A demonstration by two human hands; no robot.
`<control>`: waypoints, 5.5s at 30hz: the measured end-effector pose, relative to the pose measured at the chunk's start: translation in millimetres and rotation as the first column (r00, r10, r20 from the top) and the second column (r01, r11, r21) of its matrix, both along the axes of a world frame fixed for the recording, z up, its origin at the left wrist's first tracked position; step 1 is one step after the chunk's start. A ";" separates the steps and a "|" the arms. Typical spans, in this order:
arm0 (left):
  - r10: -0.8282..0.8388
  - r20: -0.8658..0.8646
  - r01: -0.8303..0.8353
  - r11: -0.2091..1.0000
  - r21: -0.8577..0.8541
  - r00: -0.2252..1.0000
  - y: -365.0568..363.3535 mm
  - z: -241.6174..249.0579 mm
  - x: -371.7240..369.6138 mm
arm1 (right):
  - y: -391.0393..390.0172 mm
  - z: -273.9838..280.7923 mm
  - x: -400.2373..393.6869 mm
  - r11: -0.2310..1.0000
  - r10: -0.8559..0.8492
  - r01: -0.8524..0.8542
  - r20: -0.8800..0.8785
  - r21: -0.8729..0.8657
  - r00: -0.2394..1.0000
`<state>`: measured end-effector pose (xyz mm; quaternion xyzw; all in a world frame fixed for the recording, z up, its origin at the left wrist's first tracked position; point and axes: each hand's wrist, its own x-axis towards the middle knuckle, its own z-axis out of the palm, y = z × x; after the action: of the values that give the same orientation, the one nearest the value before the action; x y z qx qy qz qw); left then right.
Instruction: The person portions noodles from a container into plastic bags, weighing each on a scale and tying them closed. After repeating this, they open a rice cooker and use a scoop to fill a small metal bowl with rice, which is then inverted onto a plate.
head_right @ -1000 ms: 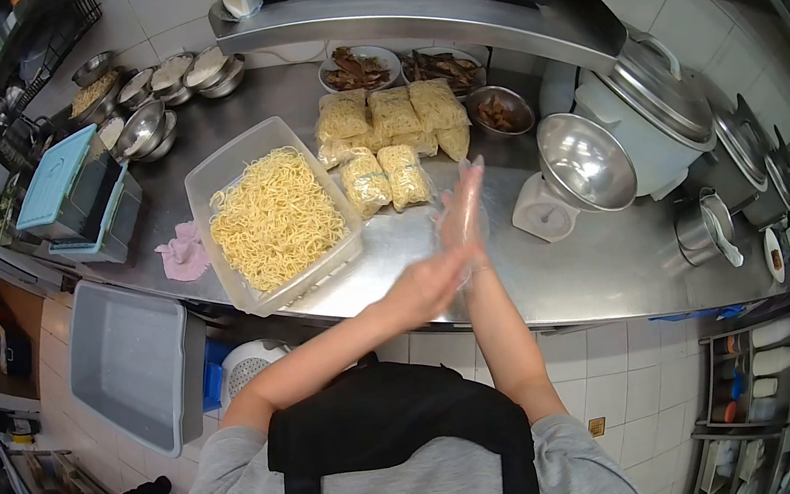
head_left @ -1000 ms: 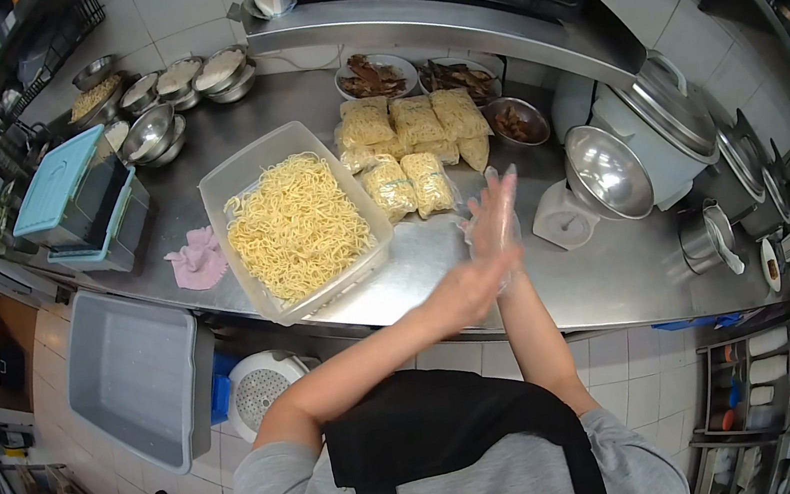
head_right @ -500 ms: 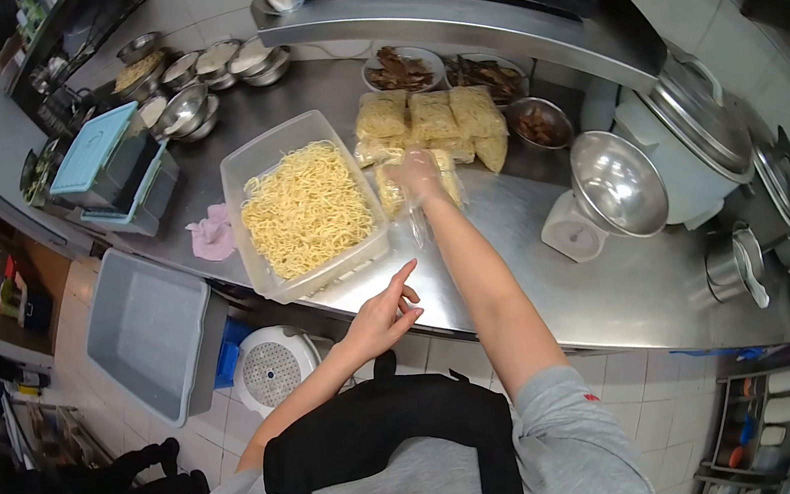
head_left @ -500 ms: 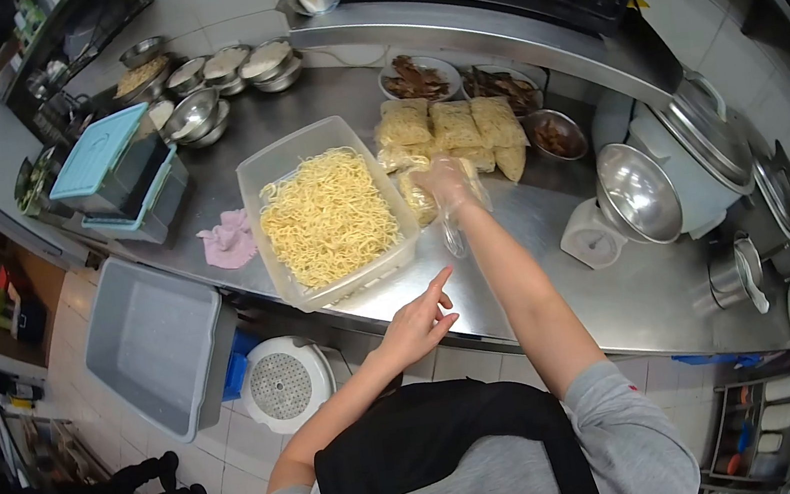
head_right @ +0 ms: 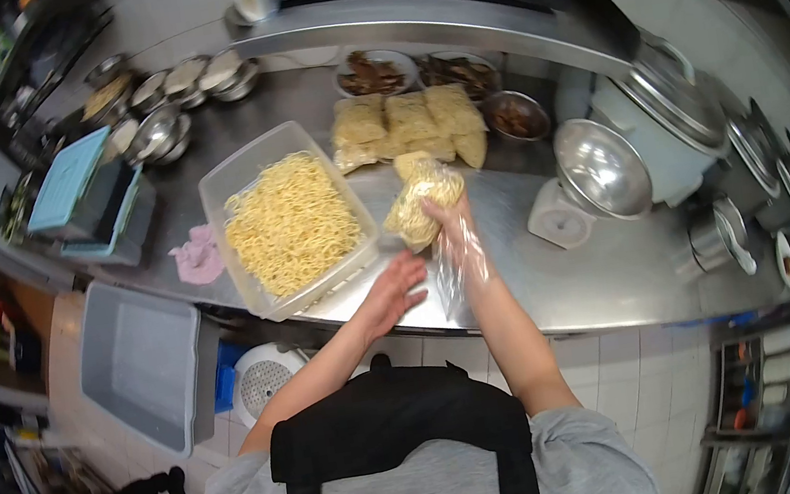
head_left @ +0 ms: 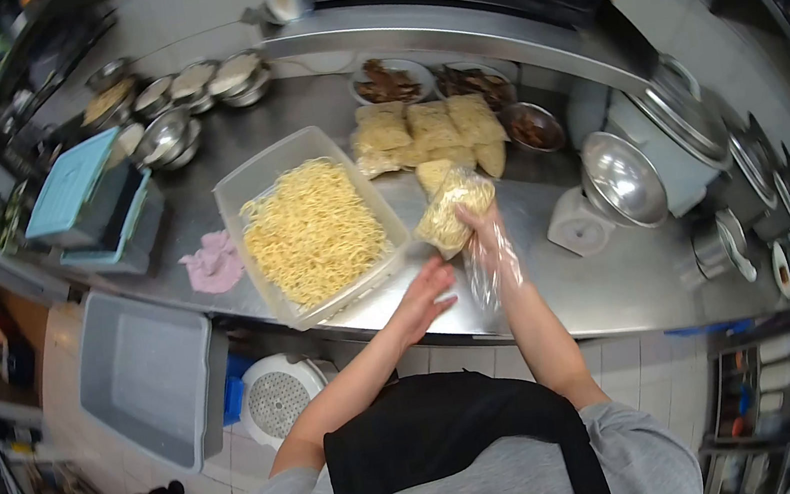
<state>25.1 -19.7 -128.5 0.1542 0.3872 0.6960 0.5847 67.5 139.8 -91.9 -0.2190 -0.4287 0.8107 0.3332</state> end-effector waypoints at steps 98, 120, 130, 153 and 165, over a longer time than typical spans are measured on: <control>-0.172 -0.937 0.308 0.948 -0.074 0.304 107.4 79.9 -46.9 | 32.4 60.6 123.5 0.709 -0.465 0.123 0.329 0.695 0.822; -0.105 -0.948 0.345 0.939 0.006 0.302 129.8 20.8 -31.1 | 47.6 70.8 104.1 0.722 -0.354 0.009 0.358 0.692 0.864; -0.118 -0.904 0.192 0.981 -0.041 0.412 138.8 15.1 -35.8 | 25.3 12.8 93.4 0.888 -0.303 0.111 0.387 0.447 0.871; -0.233 -0.957 0.212 0.958 -0.195 0.171 103.3 18.4 -33.8 | 49.8 -13.1 98.6 0.827 -0.253 0.021 0.339 0.561 0.906; -0.313 -0.764 0.152 0.949 -0.277 0.564 108.3 93.0 -56.5 | 32.0 21.9 95.6 0.848 -0.251 0.014 0.377 0.531 0.891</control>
<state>-31.3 88.6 -35.6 0.4460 0.6448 0.4310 0.4467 163.2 171.8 -70.1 -0.3261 -0.6757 0.5715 0.3323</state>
